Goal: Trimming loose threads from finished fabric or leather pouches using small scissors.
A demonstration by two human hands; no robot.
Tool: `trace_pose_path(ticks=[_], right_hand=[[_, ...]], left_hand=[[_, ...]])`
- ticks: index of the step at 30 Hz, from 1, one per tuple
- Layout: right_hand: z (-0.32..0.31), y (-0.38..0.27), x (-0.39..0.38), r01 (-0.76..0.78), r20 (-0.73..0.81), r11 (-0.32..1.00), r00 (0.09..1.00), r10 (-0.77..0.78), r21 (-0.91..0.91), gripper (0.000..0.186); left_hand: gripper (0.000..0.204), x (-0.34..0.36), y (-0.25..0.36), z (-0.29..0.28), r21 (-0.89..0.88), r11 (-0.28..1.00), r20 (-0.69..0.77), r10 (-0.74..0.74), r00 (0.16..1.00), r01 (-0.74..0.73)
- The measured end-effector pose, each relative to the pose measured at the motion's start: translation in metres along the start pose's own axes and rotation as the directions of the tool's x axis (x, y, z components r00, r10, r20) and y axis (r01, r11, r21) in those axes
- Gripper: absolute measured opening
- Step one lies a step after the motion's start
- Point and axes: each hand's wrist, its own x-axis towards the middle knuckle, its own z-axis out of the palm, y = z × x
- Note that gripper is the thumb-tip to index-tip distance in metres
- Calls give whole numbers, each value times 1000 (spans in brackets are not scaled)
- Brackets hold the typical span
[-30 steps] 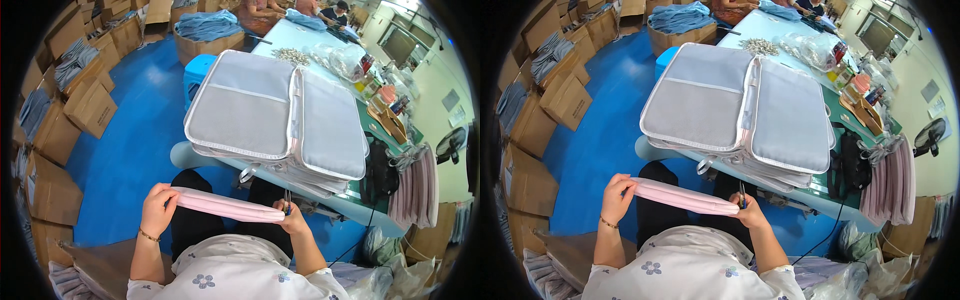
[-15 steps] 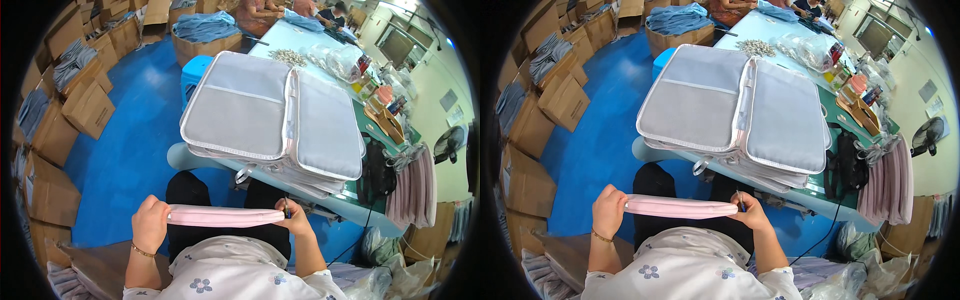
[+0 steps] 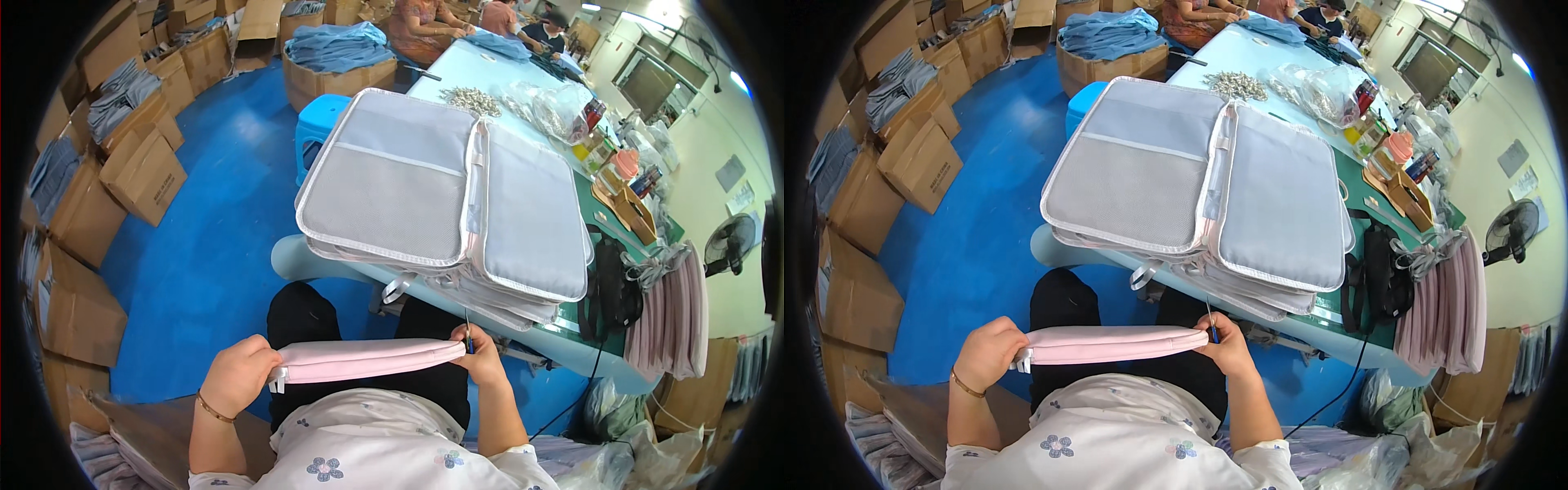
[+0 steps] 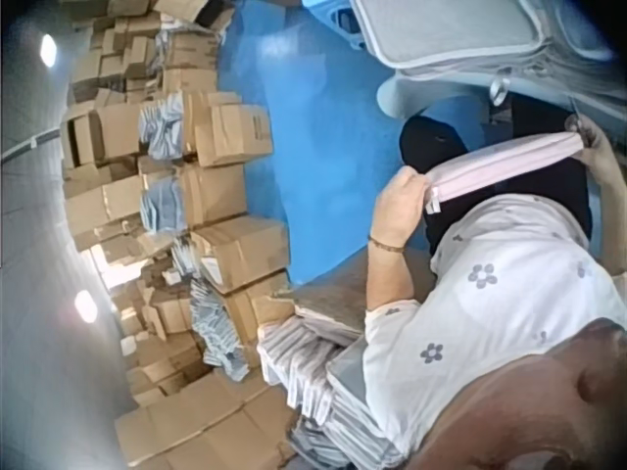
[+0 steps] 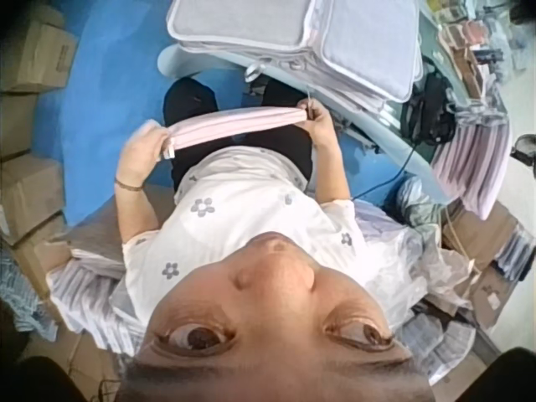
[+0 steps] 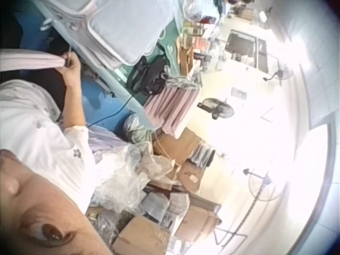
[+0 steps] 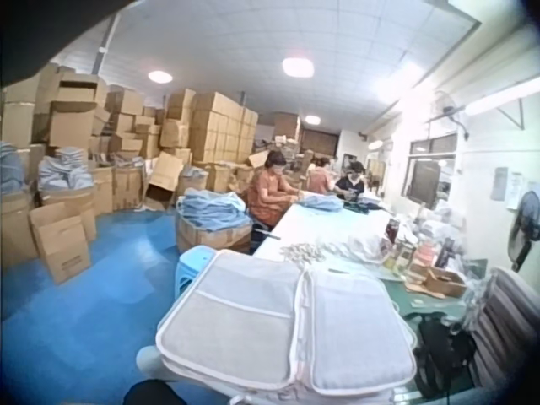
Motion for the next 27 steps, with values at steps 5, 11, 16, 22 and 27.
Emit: trace_pose_path(ticks=[5, 11, 16, 22, 27], right_hand=[[-4, 2, 1, 22, 36, 994, 999, -18, -103, 32], [-38, 2, -12, -13, -45, 955, 999, 0, -297, 35], [-74, -15, -21, -114, 41, 732, 981, 191, -672, 37], [-60, -21, -27, -235, -95, 773, 970, 222, -589, 36], [-32, 24, -13, -226, -132, 784, 974, 184, -578, 25]], left_hand=[[5, -9, 2, 3, 2, 997, -4, 80, 997, -80], [9, 0, 8, 22, -134, 963, 158, 252, 955, -232], [11, -15, 16, 42, -300, 934, 390, 304, 869, -192], [9, -20, 7, 66, -315, 942, 501, 272, 822, -120], [8, -20, -7, 78, -480, 877, 441, 218, 871, 24]])
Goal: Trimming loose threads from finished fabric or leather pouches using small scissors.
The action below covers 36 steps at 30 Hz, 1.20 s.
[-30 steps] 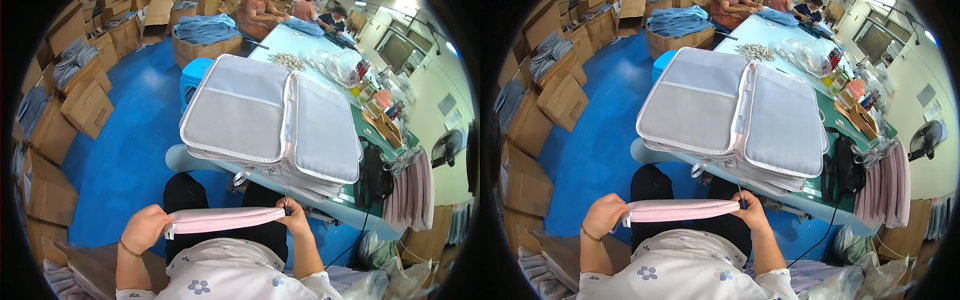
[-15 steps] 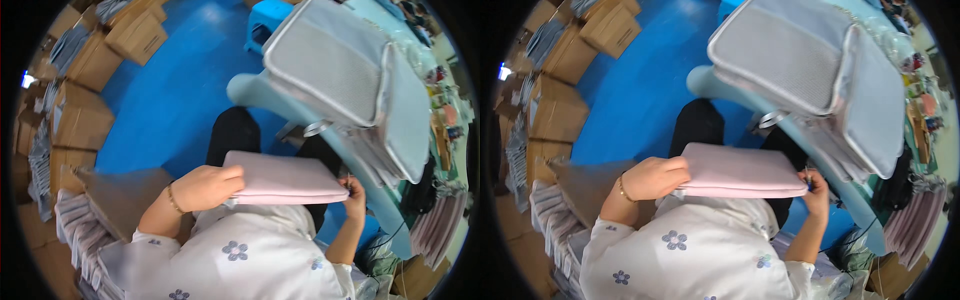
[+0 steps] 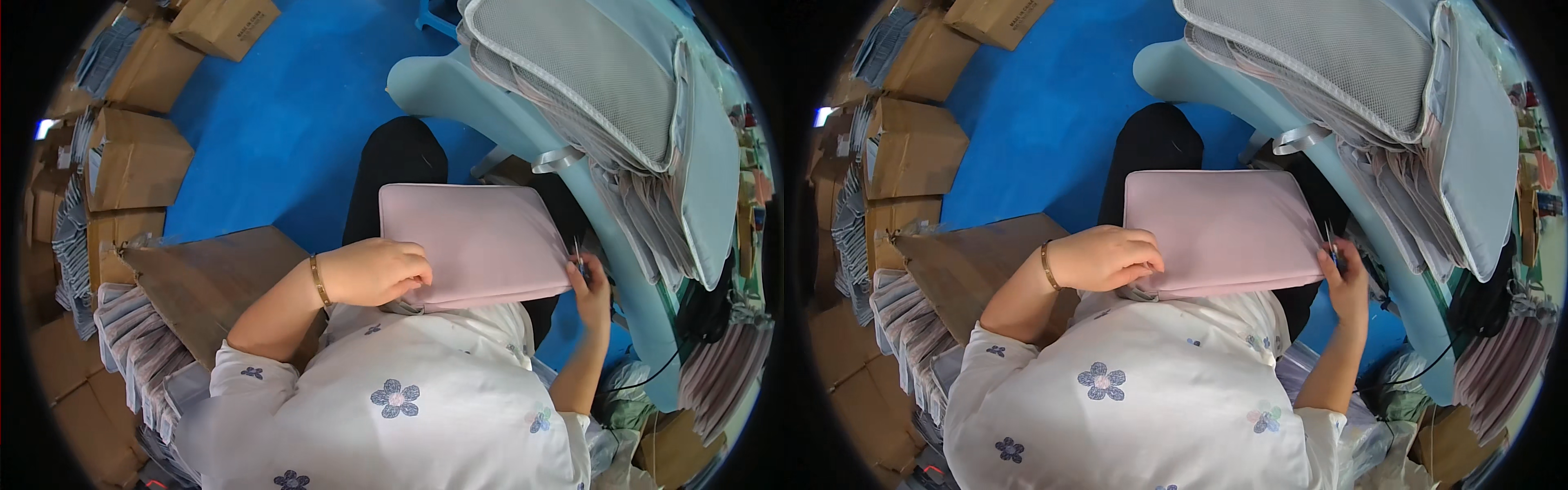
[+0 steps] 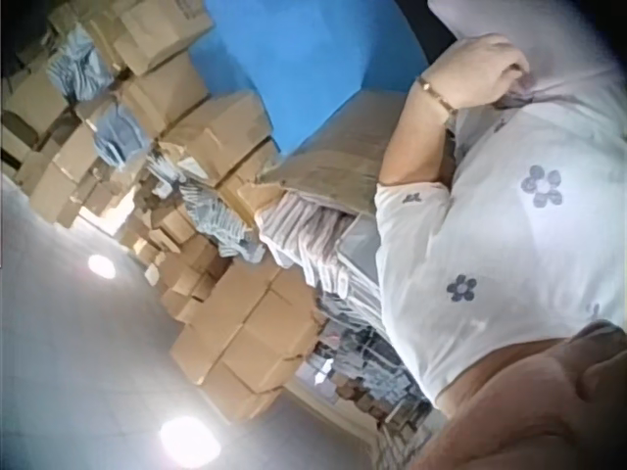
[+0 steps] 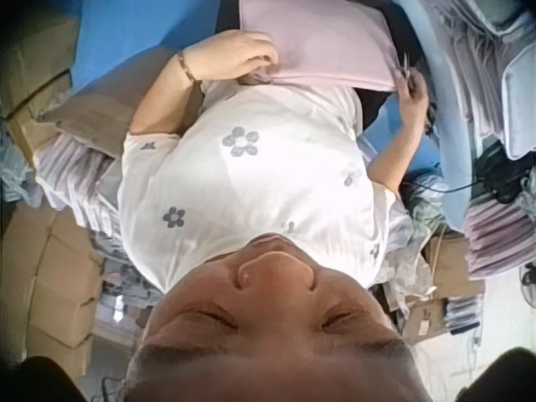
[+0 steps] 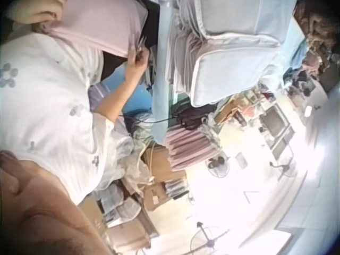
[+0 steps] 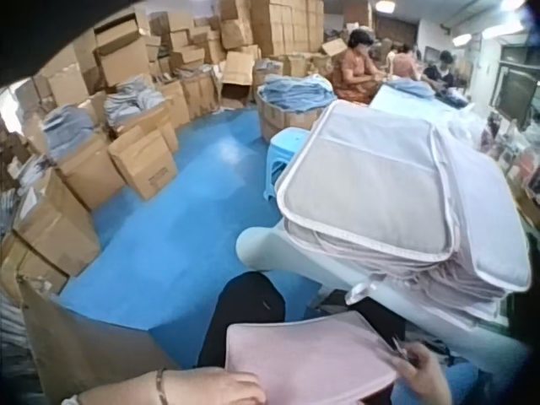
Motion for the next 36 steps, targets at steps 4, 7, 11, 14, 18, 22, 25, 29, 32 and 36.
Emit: trace_pose_path(ticks=[4, 7, 11, 14, 18, 22, 25, 29, 32, 36], right_hand=[[23, -6, 2, -275, 110, 915, 961, 253, 294, 17], [29, 2, 2, -342, 171, 813, 940, 296, 471, 14], [40, 11, -1, -303, 135, 587, 940, 313, 751, 16], [59, -1, -1, -254, 73, 550, 941, 330, 796, 17], [83, -18, 1, -252, 99, 586, 955, 280, 770, 19], [95, -22, 4, -266, 188, 627, 964, 188, 733, 24], [101, -25, 4, -264, 233, 655, 963, 136, 708, 27], [105, -29, 1, -291, 317, 699, 944, 96, 654, 26], [107, -30, -4, -324, 413, 748, 908, 74, 580, 23], [99, -46, -3, -399, 592, 812, 802, 84, 425, 18]], left_hand=[[11, 4, 2, -3, -139, 985, 79, -93, 993, 103], [16, 5, 1, -3, 99, 983, -70, -150, 986, 156], [17, -2, -14, -8, 246, 904, -339, -258, 905, 350], [26, -3, -21, -22, 68, 818, -499, -468, 730, 571], [42, -12, -53, -31, -274, 722, -432, -682, 589, 635], [59, -3, -67, -21, -493, 724, -451, -686, 571, 482], [58, 2, -90, -4, -633, 645, -422, -751, 507, 428], [62, 17, -97, 20, -868, 469, -385, -843, 374, 165], [68, 26, -97, 29, -922, 360, -386, -878, 284, -141], [71, 23, -99, 12, -789, 519, -583, -802, 131, -328]])
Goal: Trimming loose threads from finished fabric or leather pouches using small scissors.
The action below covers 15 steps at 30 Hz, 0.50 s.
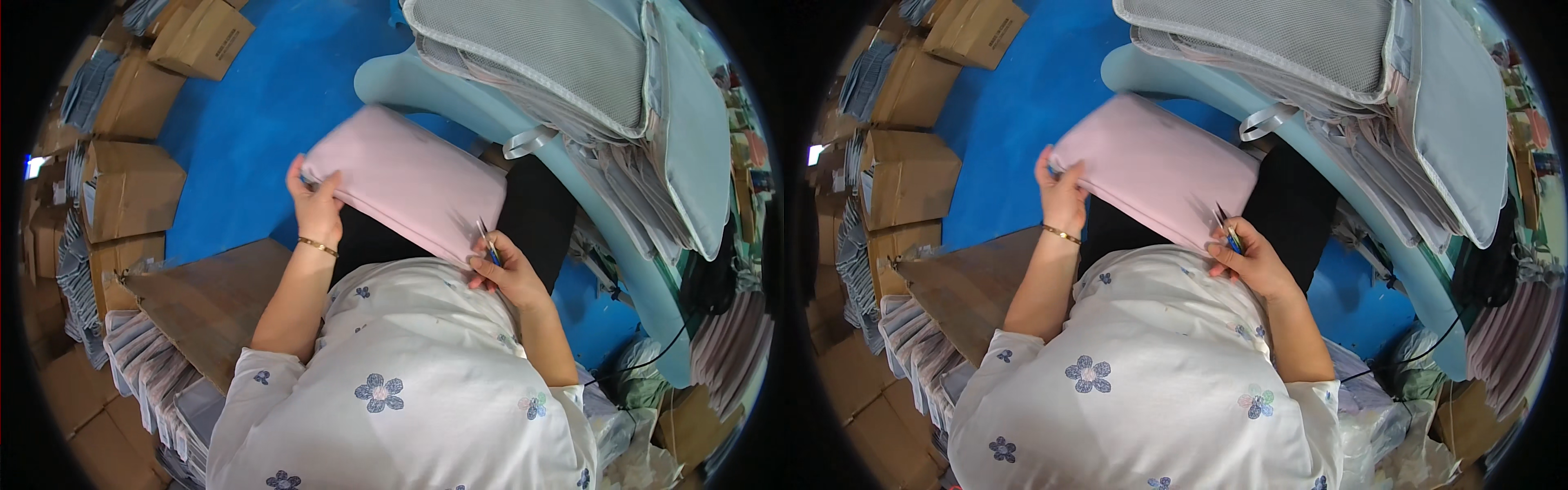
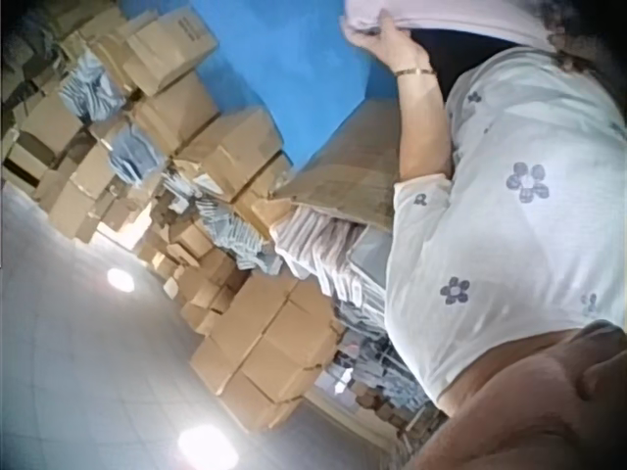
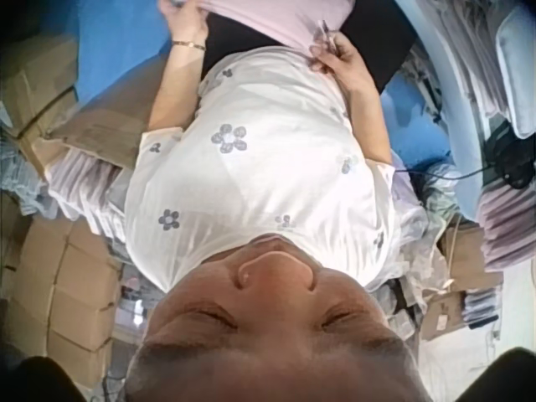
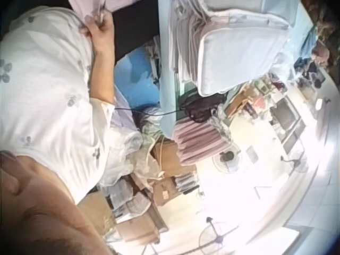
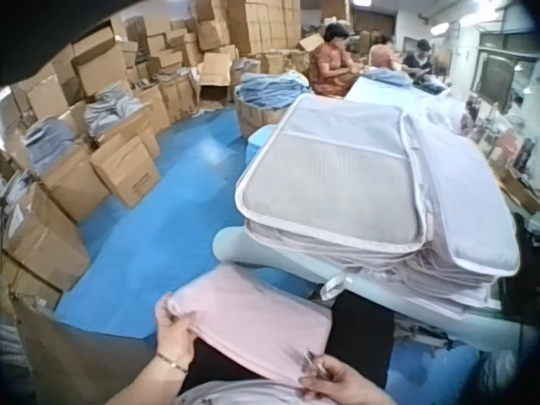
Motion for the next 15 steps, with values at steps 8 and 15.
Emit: trace_pose_path(ticks=[8, 15], right_hand=[[-19, -12, -2, 332, -163, 918, 915, -370, -218, 23], [5, -49, -17, 497, -203, 836, 816, -541, -233, 23]], left_hand=[[67, -11, 116, -8, 223, 478, -113, 879, 464, -850], [54, -68, 201, -20, 312, -109, 244, 969, -31, -944]])
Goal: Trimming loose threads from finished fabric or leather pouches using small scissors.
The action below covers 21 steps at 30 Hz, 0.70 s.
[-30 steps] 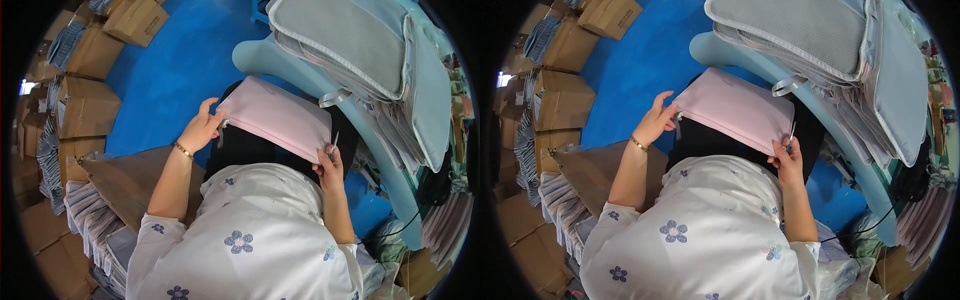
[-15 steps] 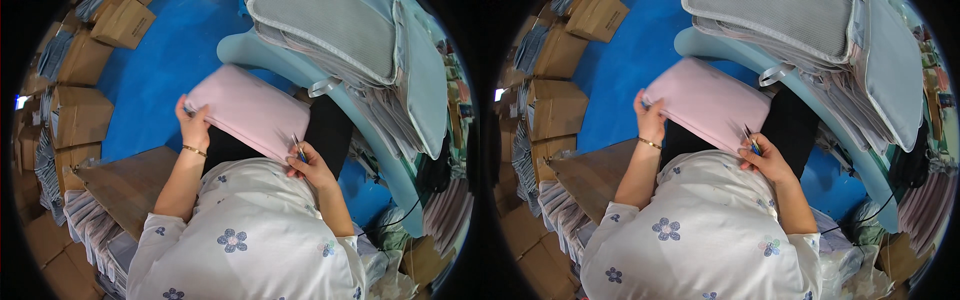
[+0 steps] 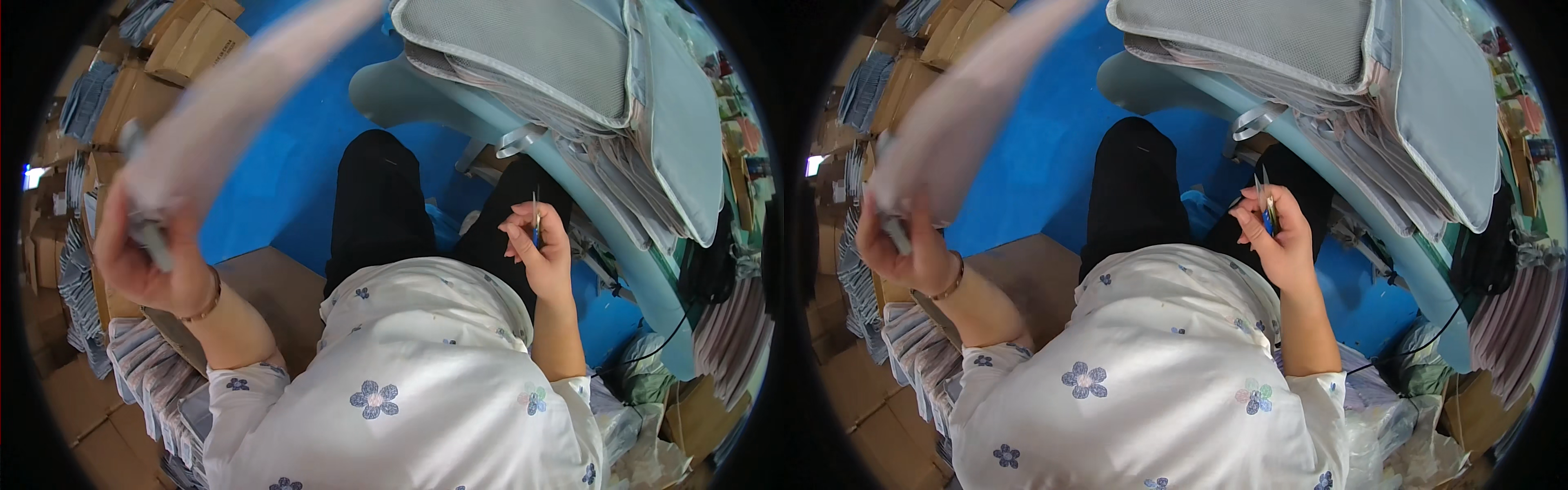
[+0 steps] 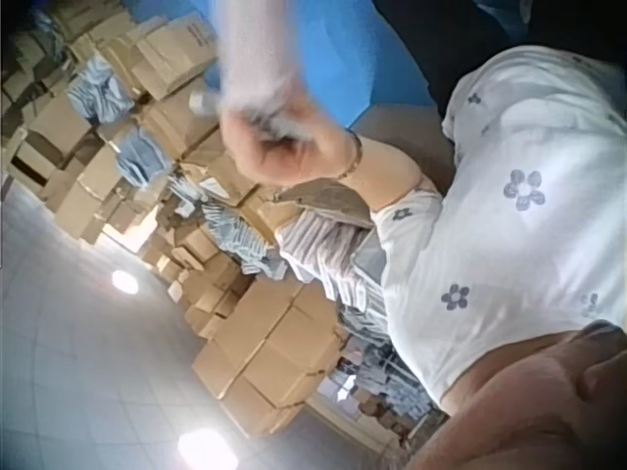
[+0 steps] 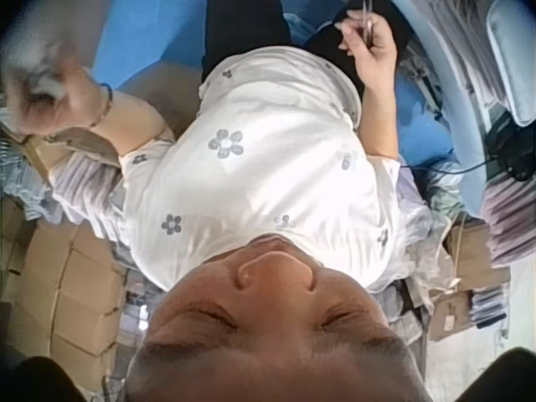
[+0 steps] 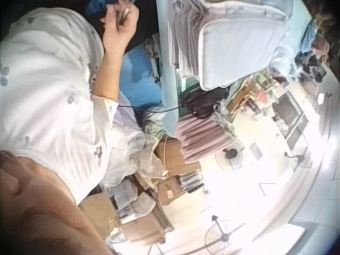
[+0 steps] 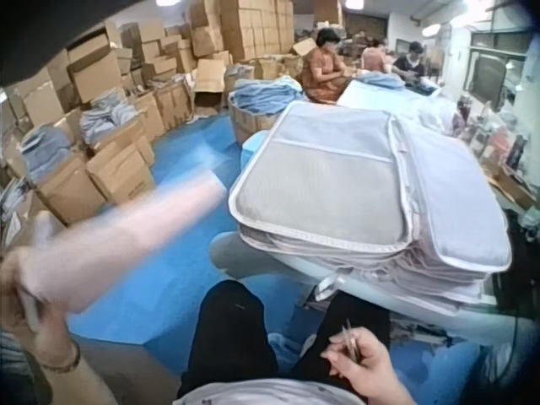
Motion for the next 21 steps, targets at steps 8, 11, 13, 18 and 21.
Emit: trace_pose_path(ticks=[8, 11, 13, 18, 21], right_hand=[[24, -32, -13, 405, 59, 908, 909, -413, 106, 28], [20, -36, -18, 409, 71, 910, 908, -413, 70, 26], [18, -38, -20, 394, 30, 916, 917, -397, 76, 26], [17, -29, -20, 369, -45, 923, 930, -366, 113, 22], [19, -23, -21, 340, -34, 928, 940, -339, 152, 22]], left_hand=[[48, 11, 60, 34, -166, 980, 468, -21, 884, 111], [47, 28, 60, -5, 12, 998, 544, -61, 837, 65], [45, 41, 44, -21, -138, 989, 635, 48, 771, 52], [39, 50, 52, 14, -313, 928, 854, 181, 488, 203], [45, 10, 59, 68, -249, 899, 940, 134, 315, 359]])
